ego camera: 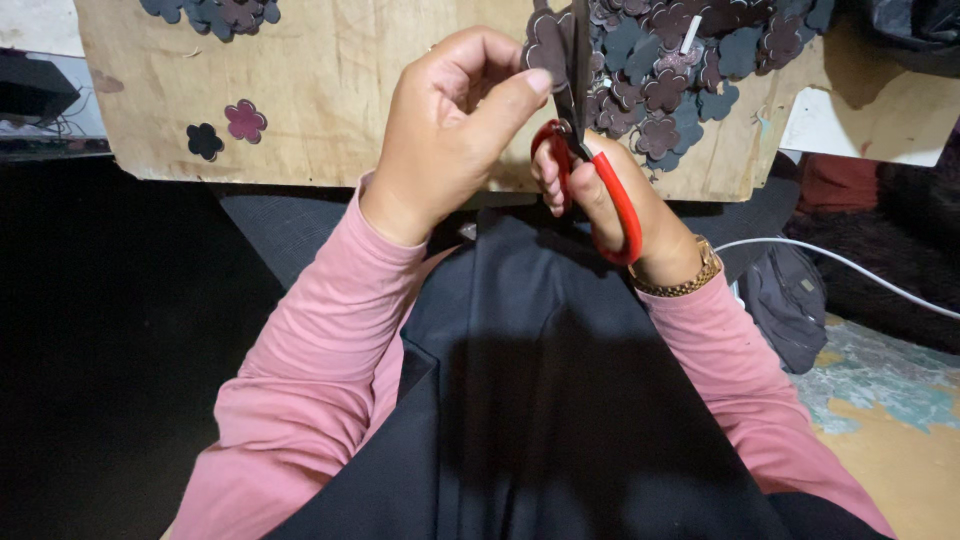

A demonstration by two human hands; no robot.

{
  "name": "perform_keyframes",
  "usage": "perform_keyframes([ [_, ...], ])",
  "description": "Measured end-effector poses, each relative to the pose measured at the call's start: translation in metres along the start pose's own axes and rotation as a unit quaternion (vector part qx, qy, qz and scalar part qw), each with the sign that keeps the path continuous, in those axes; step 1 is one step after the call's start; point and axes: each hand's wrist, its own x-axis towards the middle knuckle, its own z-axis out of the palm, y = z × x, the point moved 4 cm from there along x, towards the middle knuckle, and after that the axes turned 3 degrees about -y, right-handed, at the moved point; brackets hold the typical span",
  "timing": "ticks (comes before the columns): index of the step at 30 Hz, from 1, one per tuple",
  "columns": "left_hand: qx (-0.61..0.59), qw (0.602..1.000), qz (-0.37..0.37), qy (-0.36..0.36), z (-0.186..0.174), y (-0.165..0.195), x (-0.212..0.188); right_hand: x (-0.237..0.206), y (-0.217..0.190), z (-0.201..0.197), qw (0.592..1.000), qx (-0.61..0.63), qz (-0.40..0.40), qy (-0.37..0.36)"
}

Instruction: The person holds small flower-shaped leather pieces and uses red-handled scissors to trim and refine their edges, working on one piece at a time and setting trimmed pieces on the work board among a pile of similar cutouts.

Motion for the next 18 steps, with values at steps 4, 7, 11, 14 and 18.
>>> perform_keyframes([
  [4, 0.057, 0.998, -0.017, 0.029, 0.003, 0.002, -0.002, -0.001, -0.004, -0.001, 1.0, -0.03, -0.003, -0.009],
  [7, 0.05, 0.999, -0.009, 0.019, 0.006, 0.006, -0.001, -0.003, -0.007, 0.0, 0.999, -0.012, -0.016, -0.033],
  [11, -0.022, 0.999, -0.047, 0.005, 0.009, 0.01, -0.003, -0.001, -0.006, -0.003, 0.998, -0.032, -0.024, -0.043],
  [14, 0.035, 0.999, -0.011, 0.003, 0.01, 0.015, -0.003, -0.001, -0.005, -0.005, 0.997, -0.062, -0.029, -0.036],
  [18, -0.002, 1.0, -0.023, -0.011, 0.012, 0.014, -0.003, -0.001, -0.003, -0.004, 0.997, -0.059, -0.039, -0.015],
])
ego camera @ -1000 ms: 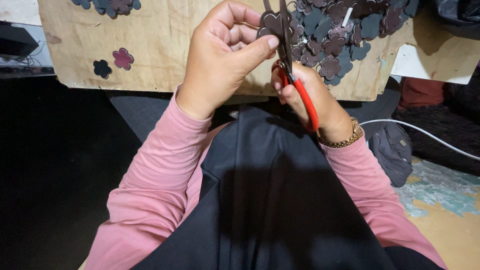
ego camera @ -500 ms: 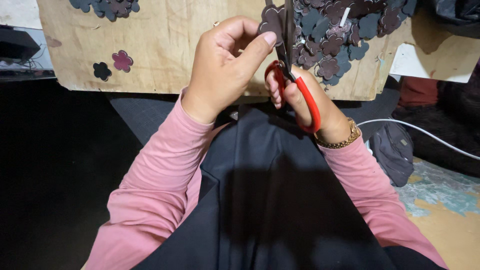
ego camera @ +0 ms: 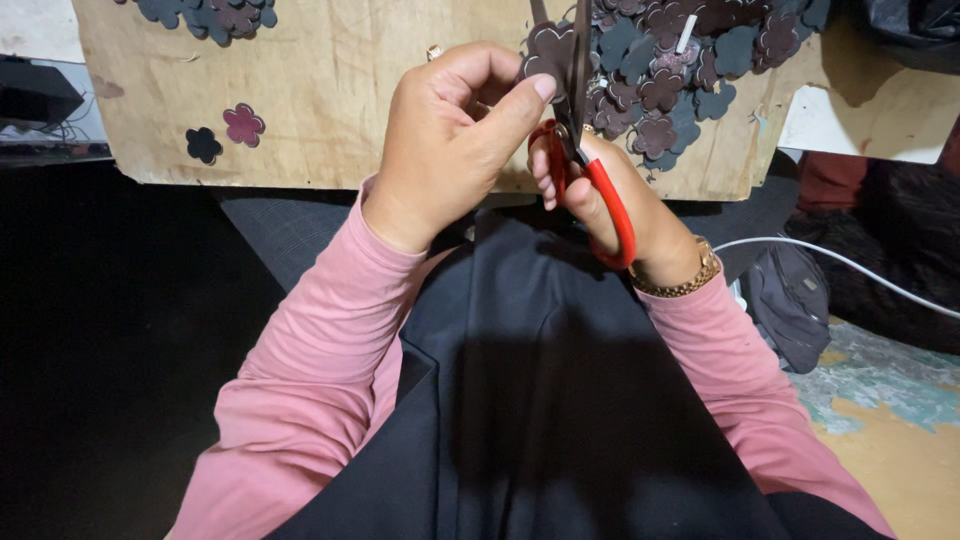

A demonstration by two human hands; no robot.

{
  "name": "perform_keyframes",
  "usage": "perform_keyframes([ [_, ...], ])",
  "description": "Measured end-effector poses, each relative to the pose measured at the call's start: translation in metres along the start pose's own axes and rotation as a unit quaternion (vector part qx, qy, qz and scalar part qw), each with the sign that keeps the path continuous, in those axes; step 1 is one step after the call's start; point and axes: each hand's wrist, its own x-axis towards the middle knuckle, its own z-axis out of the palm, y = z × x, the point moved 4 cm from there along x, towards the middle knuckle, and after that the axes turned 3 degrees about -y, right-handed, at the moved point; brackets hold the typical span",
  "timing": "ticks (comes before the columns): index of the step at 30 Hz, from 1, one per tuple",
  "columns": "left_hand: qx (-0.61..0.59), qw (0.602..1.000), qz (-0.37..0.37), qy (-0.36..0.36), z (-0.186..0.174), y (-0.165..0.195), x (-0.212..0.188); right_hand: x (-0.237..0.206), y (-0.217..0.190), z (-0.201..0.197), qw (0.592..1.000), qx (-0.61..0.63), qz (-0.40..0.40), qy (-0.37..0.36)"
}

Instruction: The person holds small flower-shaped leather pieces and uses red-handled scissors to trim and refine their edges, working on one piece at a time and setting trimmed pieces on the work board among a pile of similar cutouts.

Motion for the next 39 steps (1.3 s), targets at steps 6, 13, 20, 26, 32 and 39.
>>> perform_keyframes([
  [6, 0.027, 1.0, 0.013, 0.009, -0.002, -0.003, 0.0, 0.0, 0.0, 0.001, 1.0, 0.0, 0.004, 0.012],
  [13, -0.049, 0.999, -0.002, -0.001, 0.002, -0.009, -0.001, -0.002, 0.004, 0.002, 1.0, 0.007, 0.01, 0.026],
  [20, -0.167, 0.985, -0.045, 0.02, 0.002, -0.019, 0.002, -0.003, 0.004, 0.004, 0.998, 0.058, 0.018, -0.01],
  [26, 0.02, 0.998, -0.026, 0.05, -0.02, -0.015, 0.003, -0.004, 0.006, 0.002, 0.995, 0.064, 0.046, -0.053],
  [32, 0.063, 0.997, -0.04, 0.002, -0.027, -0.01, 0.001, -0.006, 0.009, -0.004, 0.997, -0.003, 0.033, -0.069],
  [39, 0.133, 0.99, -0.047, -0.011, -0.031, -0.002, 0.003, -0.002, 0.006, -0.008, 0.995, -0.03, 0.006, -0.1],
])
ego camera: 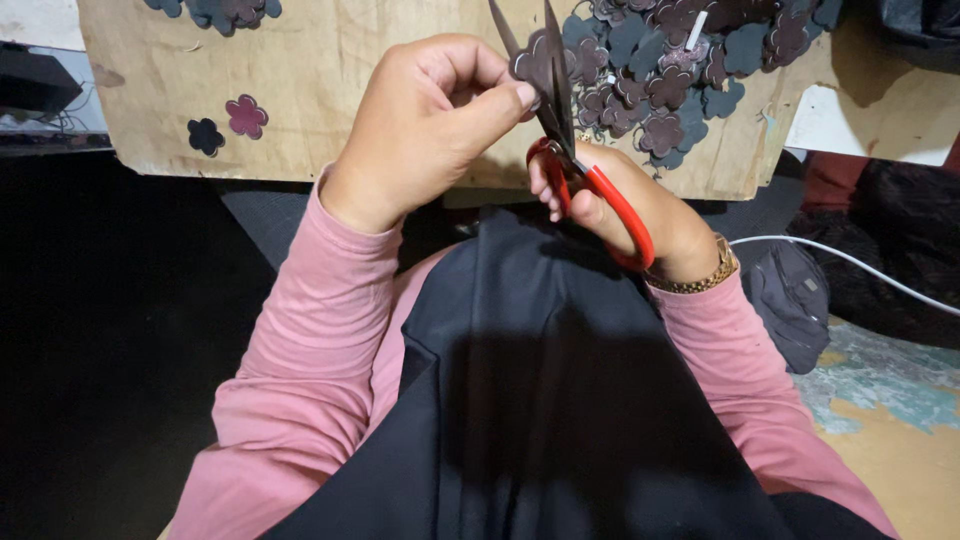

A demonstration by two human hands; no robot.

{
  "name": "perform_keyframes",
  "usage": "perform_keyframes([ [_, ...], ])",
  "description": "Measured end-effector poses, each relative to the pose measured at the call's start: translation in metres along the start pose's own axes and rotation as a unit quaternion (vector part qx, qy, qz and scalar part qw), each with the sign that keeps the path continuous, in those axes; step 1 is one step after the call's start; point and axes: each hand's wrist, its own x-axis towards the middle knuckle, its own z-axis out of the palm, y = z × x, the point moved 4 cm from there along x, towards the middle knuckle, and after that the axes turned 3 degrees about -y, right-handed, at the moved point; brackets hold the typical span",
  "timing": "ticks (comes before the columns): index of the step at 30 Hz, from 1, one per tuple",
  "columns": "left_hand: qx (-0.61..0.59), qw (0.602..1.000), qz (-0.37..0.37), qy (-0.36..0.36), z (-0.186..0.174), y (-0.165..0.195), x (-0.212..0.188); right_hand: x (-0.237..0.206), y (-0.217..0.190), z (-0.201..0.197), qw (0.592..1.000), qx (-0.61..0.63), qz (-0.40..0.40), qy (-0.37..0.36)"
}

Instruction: The person holds small flower-shaped leather pieces and uses red-handled scissors to trim and refine their edges, working on one piece at a time and setting trimmed pieces on the work board among a pile of similar cutouts.

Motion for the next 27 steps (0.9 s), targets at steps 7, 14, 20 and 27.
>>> perform_keyframes([
  [7, 0.002, 1.0, -0.011, -0.011, 0.001, 0.002, -0.002, -0.001, -0.002, 0.0, 1.0, 0.009, 0.019, 0.005],
  [14, 0.0, 1.0, -0.021, -0.009, 0.001, 0.0, -0.002, -0.003, -0.004, 0.003, 0.996, 0.078, 0.04, 0.013],
  [20, -0.006, 1.0, -0.008, -0.002, 0.002, -0.003, 0.0, -0.004, -0.01, 0.005, 0.994, 0.096, 0.049, 0.023],
  [27, -0.043, 0.999, 0.004, 0.008, 0.005, -0.006, 0.001, 0.002, -0.01, 0.009, 0.995, 0.082, 0.042, 0.038],
])
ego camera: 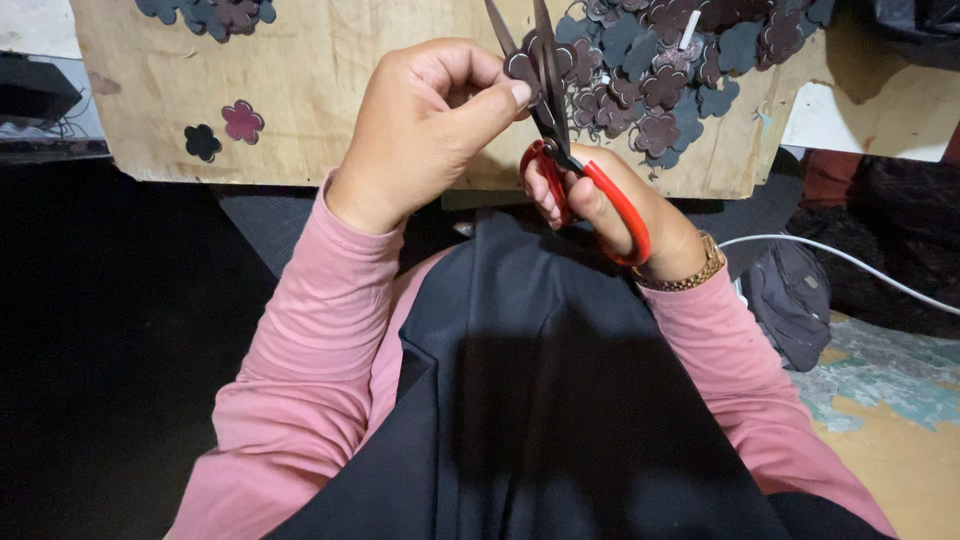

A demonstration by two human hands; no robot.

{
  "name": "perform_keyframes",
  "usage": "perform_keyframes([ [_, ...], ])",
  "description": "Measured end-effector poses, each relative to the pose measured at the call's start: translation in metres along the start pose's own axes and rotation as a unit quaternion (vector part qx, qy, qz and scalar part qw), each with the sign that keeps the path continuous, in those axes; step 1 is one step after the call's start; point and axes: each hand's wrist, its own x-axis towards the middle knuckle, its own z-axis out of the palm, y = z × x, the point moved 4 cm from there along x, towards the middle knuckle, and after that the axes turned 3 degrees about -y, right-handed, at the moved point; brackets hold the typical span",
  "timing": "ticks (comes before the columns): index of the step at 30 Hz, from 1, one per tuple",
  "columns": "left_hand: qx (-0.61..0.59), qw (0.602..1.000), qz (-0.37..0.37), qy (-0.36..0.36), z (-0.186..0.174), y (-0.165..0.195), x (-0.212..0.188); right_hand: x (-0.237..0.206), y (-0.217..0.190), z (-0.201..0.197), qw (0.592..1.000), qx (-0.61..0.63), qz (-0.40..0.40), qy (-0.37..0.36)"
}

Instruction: The person holds small flower-shaped leather pieces and uses red-handled scissors to trim and refine their edges, working on one piece at a time and setting trimmed pieces on the work board among a pile of similar cutouts.

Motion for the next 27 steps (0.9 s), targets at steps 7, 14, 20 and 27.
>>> perform_keyframes([
  [7, 0.004, 1.0, 0.006, 0.003, 0.006, -0.003, 0.0, 0.004, 0.0, 0.003, 0.999, -0.007, -0.048, 0.007],
  [14, -0.047, 0.999, 0.012, 0.004, 0.008, -0.006, 0.0, 0.003, 0.009, 0.001, 0.998, -0.022, -0.036, 0.04],
  [20, -0.049, 0.995, 0.086, 0.006, 0.009, -0.005, 0.001, 0.003, 0.012, -0.004, 0.997, -0.069, -0.026, 0.032],
  [27, -0.145, 0.988, 0.037, 0.022, 0.011, -0.011, 0.004, 0.001, 0.008, 0.002, 0.998, 0.056, -0.029, 0.013],
])
